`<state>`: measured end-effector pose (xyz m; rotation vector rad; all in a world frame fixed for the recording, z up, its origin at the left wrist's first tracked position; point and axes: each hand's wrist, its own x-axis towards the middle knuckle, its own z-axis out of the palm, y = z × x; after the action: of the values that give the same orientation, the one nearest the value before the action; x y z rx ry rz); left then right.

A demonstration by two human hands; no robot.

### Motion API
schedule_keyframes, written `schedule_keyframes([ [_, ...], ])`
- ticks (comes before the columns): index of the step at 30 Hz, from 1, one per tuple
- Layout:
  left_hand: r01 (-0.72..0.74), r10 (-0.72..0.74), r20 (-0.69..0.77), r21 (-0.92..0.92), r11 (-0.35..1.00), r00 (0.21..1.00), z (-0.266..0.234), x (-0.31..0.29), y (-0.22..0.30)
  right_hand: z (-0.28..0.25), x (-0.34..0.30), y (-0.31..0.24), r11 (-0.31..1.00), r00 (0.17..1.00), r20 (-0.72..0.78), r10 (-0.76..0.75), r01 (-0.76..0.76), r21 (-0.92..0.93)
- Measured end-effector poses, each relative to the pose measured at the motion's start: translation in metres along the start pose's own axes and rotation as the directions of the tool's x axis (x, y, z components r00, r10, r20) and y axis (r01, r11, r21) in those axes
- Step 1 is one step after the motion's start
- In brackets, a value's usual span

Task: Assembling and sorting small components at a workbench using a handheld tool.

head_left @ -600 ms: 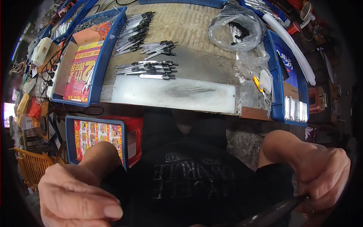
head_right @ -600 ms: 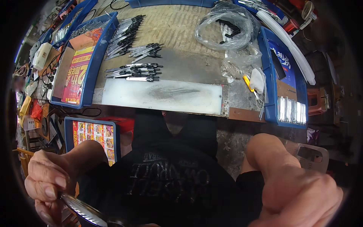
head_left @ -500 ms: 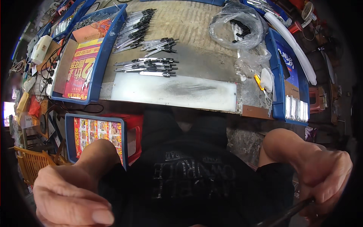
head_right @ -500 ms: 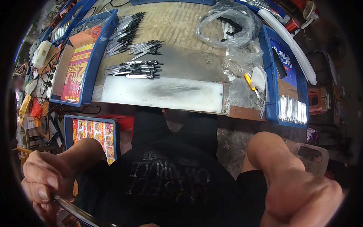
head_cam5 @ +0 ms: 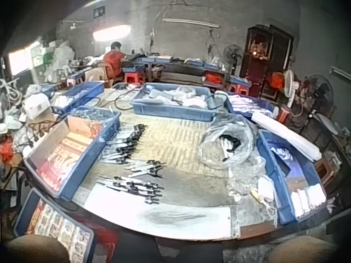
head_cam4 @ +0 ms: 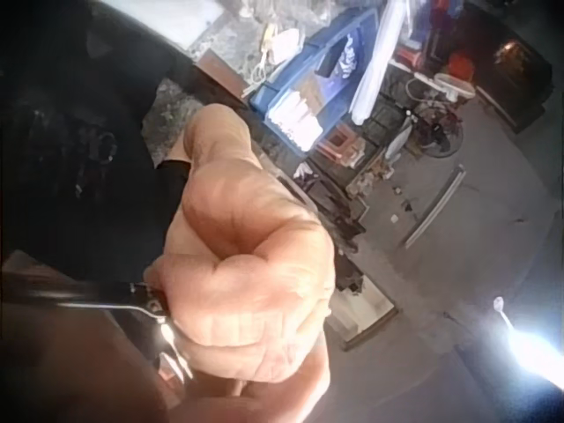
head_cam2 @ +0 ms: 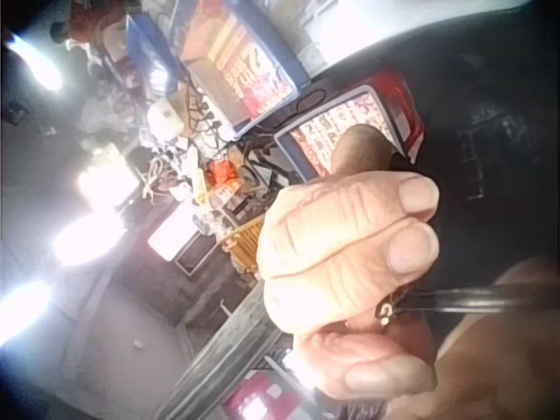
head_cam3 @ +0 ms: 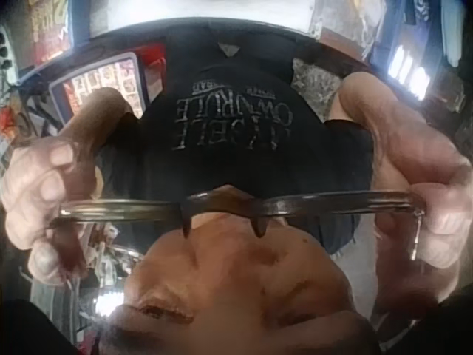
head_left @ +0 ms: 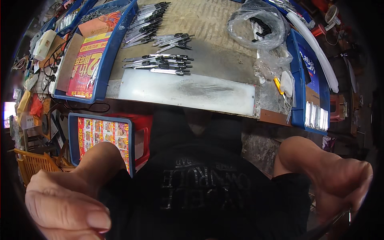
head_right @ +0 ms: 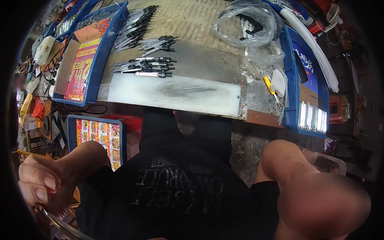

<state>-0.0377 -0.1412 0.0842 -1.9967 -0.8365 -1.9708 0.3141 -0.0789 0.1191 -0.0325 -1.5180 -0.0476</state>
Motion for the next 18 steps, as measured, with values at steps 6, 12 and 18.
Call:
schedule_keyframes([
  [6, -0.112, 0.18, -0.173, 0.341, 0.933, 0.968, -0.083, -0.011, -0.009, -0.002, -0.02, -0.005, 0.963, 0.971, -0.112, 0.212, -0.188, 0.195],
  [12, -0.148, 0.26, -0.199, 0.447, 0.882, 0.945, -0.065, -0.004, -0.011, 0.001, -0.026, -0.008, 0.863, 0.902, -0.166, 0.399, -0.309, 0.4],
  [18, -0.151, 0.167, -0.097, 0.156, 0.976, 0.981, -0.067, 0.003, -0.011, 0.0, -0.023, -0.007, 0.915, 0.922, -0.229, 0.312, -0.228, 0.332],
])
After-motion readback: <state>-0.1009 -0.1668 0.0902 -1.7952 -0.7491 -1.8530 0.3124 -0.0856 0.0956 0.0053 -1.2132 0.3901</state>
